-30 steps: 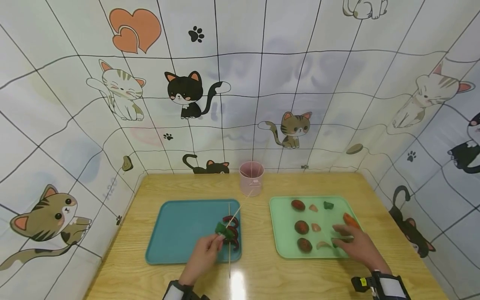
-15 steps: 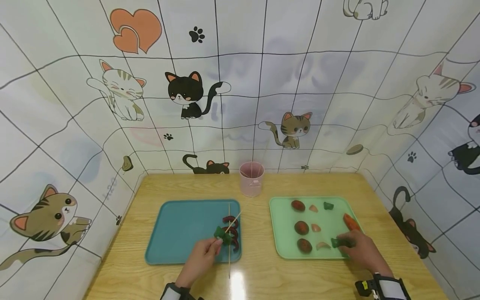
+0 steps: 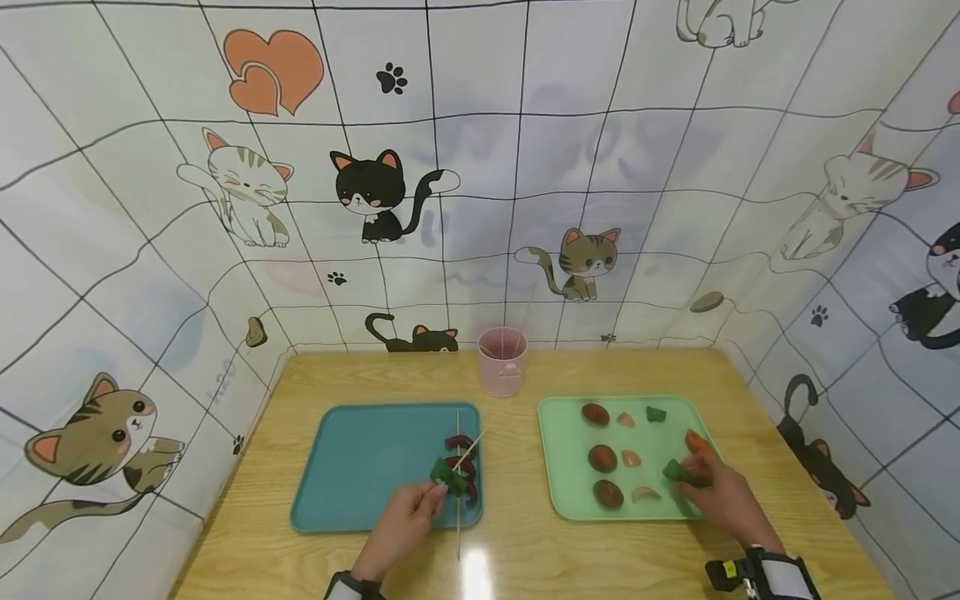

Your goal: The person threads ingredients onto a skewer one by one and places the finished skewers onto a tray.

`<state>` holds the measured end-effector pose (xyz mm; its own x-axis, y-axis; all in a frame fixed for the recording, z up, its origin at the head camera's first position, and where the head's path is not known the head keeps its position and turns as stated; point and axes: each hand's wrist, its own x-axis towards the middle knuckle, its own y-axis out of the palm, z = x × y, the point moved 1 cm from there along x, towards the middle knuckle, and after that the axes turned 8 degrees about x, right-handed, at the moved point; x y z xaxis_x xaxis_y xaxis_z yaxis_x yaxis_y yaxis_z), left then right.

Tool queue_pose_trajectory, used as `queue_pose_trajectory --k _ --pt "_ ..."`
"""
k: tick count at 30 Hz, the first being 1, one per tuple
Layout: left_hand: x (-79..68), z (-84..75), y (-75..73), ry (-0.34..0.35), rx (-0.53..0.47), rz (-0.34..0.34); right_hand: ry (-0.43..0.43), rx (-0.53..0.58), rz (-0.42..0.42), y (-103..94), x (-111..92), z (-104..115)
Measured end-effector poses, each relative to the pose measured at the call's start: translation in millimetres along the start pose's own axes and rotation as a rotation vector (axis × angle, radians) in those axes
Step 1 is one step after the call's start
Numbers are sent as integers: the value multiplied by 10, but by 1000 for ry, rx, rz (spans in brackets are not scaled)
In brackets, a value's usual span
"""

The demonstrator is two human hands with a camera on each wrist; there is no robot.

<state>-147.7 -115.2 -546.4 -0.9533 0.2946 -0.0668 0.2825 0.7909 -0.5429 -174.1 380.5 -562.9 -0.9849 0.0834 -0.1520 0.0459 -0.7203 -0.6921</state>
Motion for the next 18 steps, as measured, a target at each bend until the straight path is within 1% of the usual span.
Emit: queue_pose_trajectory --k 3,7,11,14,18 --pt "-1 -9 12 5 -2 2 29 56 -5 -31 -17 60" --pt "-1 -19 21 13 -15 1 34 122 0 -60 -45 163" --pt "-11 -44 31 35 -17 7 14 180 13 -70 -73 296" --pt "-22 -75 45 59 1 10 -22 212 -10 -57 -87 428" --pt "-31 -114 70 86 19 18 -85 289 -48 -32 -92 610"
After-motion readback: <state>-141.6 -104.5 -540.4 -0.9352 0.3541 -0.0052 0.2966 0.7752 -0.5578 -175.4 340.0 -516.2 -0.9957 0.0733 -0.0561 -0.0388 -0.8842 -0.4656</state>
